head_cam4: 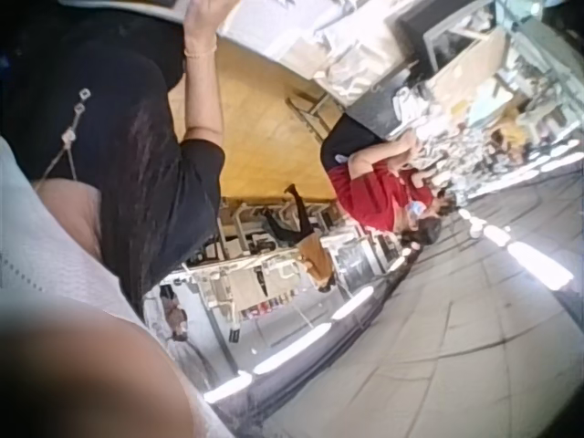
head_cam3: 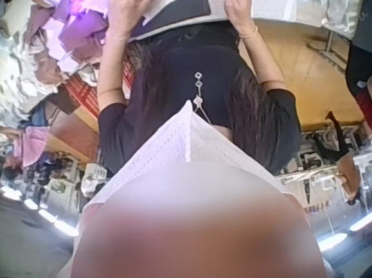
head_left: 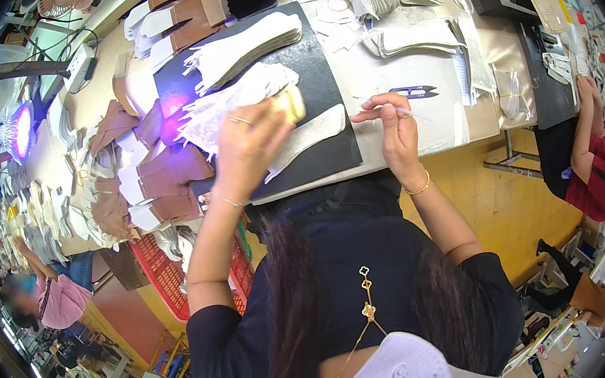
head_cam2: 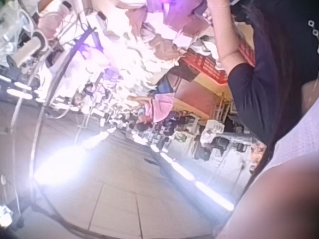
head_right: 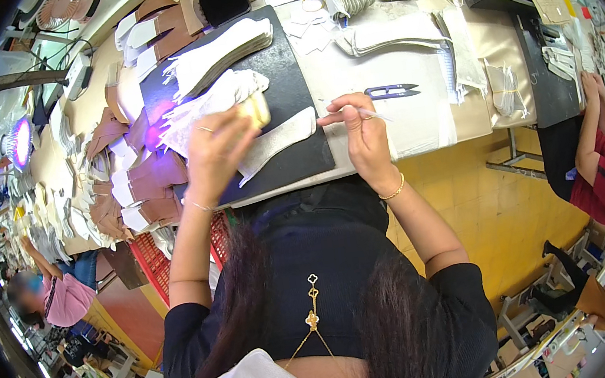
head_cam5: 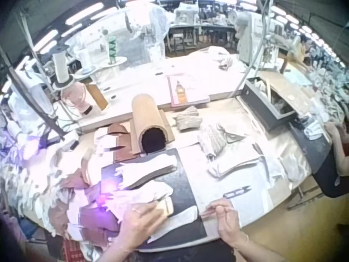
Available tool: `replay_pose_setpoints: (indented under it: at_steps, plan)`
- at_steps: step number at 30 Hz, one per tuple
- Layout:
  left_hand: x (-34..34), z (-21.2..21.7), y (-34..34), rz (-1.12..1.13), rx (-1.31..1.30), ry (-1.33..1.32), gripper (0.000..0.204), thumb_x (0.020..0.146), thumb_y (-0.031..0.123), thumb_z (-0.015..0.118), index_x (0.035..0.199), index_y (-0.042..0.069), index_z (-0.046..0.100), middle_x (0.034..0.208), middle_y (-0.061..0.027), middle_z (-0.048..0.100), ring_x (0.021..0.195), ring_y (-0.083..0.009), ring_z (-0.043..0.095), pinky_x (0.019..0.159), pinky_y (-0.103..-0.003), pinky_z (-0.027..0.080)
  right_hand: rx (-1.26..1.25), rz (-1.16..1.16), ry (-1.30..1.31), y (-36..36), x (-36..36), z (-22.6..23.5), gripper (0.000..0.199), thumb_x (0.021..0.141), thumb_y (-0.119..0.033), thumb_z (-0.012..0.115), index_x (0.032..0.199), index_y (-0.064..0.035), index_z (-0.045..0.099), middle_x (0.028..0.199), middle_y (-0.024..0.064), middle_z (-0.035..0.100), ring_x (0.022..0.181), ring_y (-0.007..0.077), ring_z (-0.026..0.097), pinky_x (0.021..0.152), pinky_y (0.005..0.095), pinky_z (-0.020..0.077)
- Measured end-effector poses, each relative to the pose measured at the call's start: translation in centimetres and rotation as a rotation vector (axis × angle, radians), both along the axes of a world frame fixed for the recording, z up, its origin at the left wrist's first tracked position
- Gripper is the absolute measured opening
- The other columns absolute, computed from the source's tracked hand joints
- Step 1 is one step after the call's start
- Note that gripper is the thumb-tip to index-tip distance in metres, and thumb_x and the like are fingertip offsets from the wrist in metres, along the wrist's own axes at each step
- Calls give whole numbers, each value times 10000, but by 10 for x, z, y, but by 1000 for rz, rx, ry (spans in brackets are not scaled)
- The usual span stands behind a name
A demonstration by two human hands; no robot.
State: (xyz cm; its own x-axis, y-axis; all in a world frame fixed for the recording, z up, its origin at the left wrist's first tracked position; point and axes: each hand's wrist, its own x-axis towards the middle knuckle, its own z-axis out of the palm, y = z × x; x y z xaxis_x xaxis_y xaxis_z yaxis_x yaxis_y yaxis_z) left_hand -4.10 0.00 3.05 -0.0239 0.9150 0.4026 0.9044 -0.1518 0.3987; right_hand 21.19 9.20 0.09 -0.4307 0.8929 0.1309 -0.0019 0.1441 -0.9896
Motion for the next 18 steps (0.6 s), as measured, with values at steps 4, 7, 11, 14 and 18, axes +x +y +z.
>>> replay_pose_setpoints:
  at_steps: [4, 7, 11, 14, 18]
  plan:
    - [37, -20, -2, -157, -58, -52, 214, 799, 197, 812, 972, 84, 756, 1138, -85, 715, 1002, -254, 648, 835, -387, 507, 31, 34, -76, 5, 3, 1, 314, 1131, -296, 365, 1164, -34, 536, 980, 116, 722, 945, 177, 707, 961, 329, 448]
    - [43, -26, 0, -139, -58, -45, 220, 789, 202, 810, 971, 89, 763, 1147, -67, 721, 1004, -242, 645, 841, -383, 501, 15, 60, -51, 3, 1, 1, 319, 1131, -296, 366, 1160, -29, 540, 983, 114, 706, 935, 184, 717, 954, 329, 458]
    - [44, -27, 1, -143, -44, -50, 221, 782, 207, 813, 966, 92, 769, 1139, -54, 727, 1001, -236, 640, 853, -382, 497, -33, 51, -16, -1, -1, 0, 320, 1128, -290, 376, 1162, -21, 547, 989, 118, 691, 927, 189, 724, 926, 318, 481]
    - [45, -27, 2, -147, -40, -34, 225, 780, 211, 813, 967, 93, 772, 1138, -52, 727, 994, -234, 638, 858, -382, 495, -52, 45, -11, -2, 0, 1, 311, 1126, -277, 389, 1160, -15, 554, 994, 121, 687, 932, 192, 722, 903, 310, 496]
    - [45, -28, 3, -154, -32, 2, 224, 783, 207, 809, 968, 89, 764, 1150, -58, 723, 992, -235, 636, 847, -387, 495, -4, 82, -89, 0, 0, 4, 301, 1117, -247, 429, 1095, 3, 596, 999, 113, 691, 944, 189, 711, 882, 300, 506]
